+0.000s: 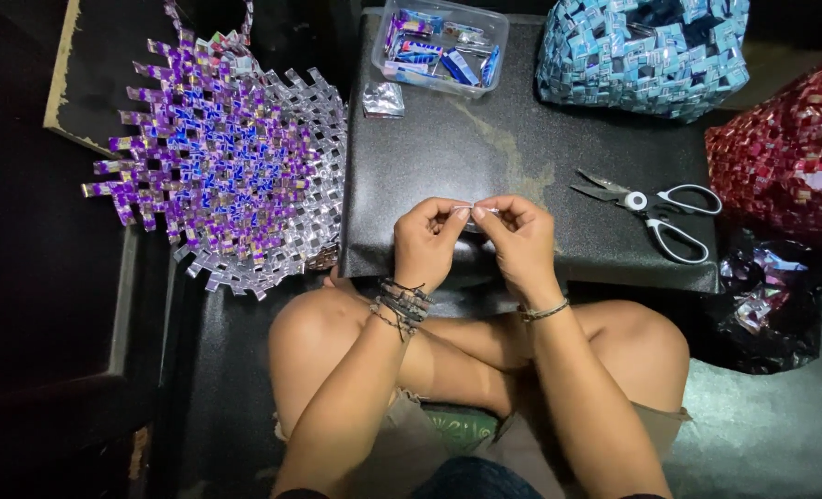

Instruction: The person folds small silver candy wrappers by hand while sitting on the floor next to woven bags made from the same material.

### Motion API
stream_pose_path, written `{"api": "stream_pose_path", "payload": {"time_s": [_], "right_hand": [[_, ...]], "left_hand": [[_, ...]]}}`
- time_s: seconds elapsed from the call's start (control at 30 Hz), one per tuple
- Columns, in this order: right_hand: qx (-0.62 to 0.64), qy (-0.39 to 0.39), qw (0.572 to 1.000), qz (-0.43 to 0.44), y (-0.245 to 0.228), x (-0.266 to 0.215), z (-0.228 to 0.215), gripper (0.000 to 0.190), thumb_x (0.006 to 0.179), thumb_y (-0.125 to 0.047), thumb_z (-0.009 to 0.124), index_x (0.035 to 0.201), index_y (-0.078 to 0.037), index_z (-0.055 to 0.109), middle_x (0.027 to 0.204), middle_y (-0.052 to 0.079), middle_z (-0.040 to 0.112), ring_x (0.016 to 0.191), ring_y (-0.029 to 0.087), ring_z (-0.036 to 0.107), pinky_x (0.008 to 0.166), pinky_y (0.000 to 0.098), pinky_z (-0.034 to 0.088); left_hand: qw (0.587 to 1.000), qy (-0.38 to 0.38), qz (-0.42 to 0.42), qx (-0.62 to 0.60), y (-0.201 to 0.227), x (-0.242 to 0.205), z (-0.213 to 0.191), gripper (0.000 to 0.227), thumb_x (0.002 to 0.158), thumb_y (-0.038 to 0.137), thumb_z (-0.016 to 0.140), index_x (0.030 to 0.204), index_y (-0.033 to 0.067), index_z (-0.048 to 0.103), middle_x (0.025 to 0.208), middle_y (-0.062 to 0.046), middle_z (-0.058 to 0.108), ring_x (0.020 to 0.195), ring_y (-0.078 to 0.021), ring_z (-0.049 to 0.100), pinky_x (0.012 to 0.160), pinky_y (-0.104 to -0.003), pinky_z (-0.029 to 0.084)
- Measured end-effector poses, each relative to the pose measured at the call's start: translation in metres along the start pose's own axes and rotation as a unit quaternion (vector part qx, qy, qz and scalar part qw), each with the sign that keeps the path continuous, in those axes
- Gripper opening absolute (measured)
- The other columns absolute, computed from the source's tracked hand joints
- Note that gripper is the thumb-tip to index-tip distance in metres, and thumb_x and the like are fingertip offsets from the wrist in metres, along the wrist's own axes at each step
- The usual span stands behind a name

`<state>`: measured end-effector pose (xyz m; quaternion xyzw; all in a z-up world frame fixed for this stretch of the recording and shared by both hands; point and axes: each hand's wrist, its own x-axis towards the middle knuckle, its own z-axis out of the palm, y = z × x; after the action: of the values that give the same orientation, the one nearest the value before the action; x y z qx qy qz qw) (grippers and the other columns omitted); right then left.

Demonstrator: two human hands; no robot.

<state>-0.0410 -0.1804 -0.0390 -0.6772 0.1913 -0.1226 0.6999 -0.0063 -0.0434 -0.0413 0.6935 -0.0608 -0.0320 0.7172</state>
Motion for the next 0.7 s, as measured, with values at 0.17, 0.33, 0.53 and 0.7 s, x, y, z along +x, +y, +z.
{"api": "stream_pose_path", "payload": {"time_s": [0.17, 0.33, 0.53, 0.7], "right_hand": [[0.009, -0.004, 1.0, 0.007, -0.004, -0.001, 0.0, 0.015, 0.089, -0.008, 0.081, 0.101, -0.001, 0.075, 0.076, 0.005, 0.068, 0.068, 0.006, 0.063, 0.062, 0.0186, 0.053], [0.022, -0.011, 1.0, 0.004, 0.002, 0.004, -0.006, 0.014, 0.09, -0.007, 0.079, 0.101, 0.0, 0.074, 0.073, 0.003, 0.067, 0.067, 0.006, 0.063, 0.064, 0.018, 0.052], [0.039, 0.011, 0.999, 0.008, 0.007, 0.004, -0.005, 0.012, 0.096, -0.009, 0.073, 0.103, 0.001, 0.073, 0.075, 0.003, 0.066, 0.067, 0.006, 0.061, 0.064, 0.0194, 0.054], [0.122, -0.022, 0.992, 0.015, 0.001, 0.003, -0.006, 0.028, 0.106, -0.015, 0.055, 0.111, 0.008, 0.069, 0.079, 0.01, 0.067, 0.064, 0.014, 0.067, 0.062, 0.0224, 0.056]], "left_hand": [[1.0, 0.011, 0.01, -0.013, 0.004, -0.003, -0.001, 0.009, 0.093, 0.005, 0.071, 0.096, 0.0053, 0.079, 0.07, -0.005, 0.069, 0.062, -0.0019, 0.056, 0.056, -0.021, 0.05], [0.998, 0.037, 0.013, -0.052, -0.007, -0.004, 0.003, 0.011, 0.095, 0.005, 0.068, 0.098, 0.0029, 0.078, 0.079, -0.008, 0.072, 0.072, -0.0052, 0.058, 0.066, -0.025, 0.054], [0.998, 0.038, 0.041, -0.032, -0.009, -0.004, 0.003, 0.011, 0.096, 0.005, 0.068, 0.098, 0.0024, 0.078, 0.085, -0.011, 0.074, 0.079, -0.0061, 0.062, 0.069, -0.027, 0.055], [0.999, 0.038, 0.019, -0.03, -0.014, -0.002, 0.0, 0.013, 0.098, 0.007, 0.066, 0.101, 0.0022, 0.078, 0.088, -0.011, 0.077, 0.083, -0.009, 0.069, 0.072, -0.028, 0.057]]}}
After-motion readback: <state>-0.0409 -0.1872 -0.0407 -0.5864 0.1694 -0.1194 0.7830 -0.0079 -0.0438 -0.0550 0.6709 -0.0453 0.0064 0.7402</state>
